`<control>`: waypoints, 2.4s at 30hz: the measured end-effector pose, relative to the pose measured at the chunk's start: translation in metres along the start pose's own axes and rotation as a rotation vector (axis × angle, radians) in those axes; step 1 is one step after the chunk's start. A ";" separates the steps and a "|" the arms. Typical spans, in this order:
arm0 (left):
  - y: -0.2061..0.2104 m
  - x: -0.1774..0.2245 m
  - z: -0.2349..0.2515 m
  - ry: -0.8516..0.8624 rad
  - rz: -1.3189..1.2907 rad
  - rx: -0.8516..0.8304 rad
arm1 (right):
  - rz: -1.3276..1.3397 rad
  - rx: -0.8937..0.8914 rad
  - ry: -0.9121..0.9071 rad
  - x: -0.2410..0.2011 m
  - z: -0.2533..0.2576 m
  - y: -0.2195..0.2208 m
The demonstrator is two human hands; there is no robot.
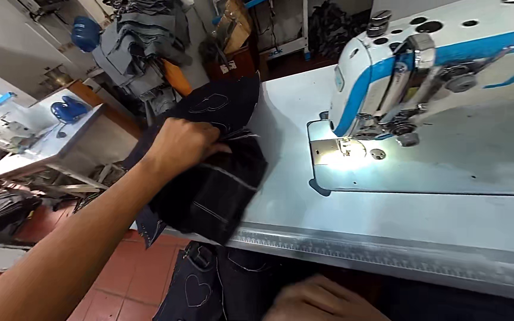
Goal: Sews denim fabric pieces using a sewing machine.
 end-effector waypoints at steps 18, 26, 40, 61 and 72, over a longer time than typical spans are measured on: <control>0.082 0.174 -0.013 -0.170 -0.528 0.058 | -0.869 0.377 0.194 0.097 -0.041 -0.049; 0.086 0.186 -0.015 -0.066 -0.739 0.244 | -0.937 0.455 0.242 0.095 -0.062 -0.058; 0.068 0.204 -0.009 0.129 -0.622 0.203 | -0.988 0.563 0.149 0.097 -0.072 -0.054; 0.156 0.151 0.059 -0.174 -0.673 -0.184 | -0.955 0.316 0.319 0.108 -0.048 -0.076; 0.138 0.173 0.048 -0.283 -0.617 -0.224 | -0.952 0.240 0.315 0.095 -0.060 -0.079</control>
Point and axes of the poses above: each hand's wrist, its own z-axis towards the middle knuckle, its own y-axis out of the palm, x = y × z, the point moved 4 cm from there along z, towards the middle knuckle, and after that the axes turned 15 degrees about x, right-handed, at the moved point
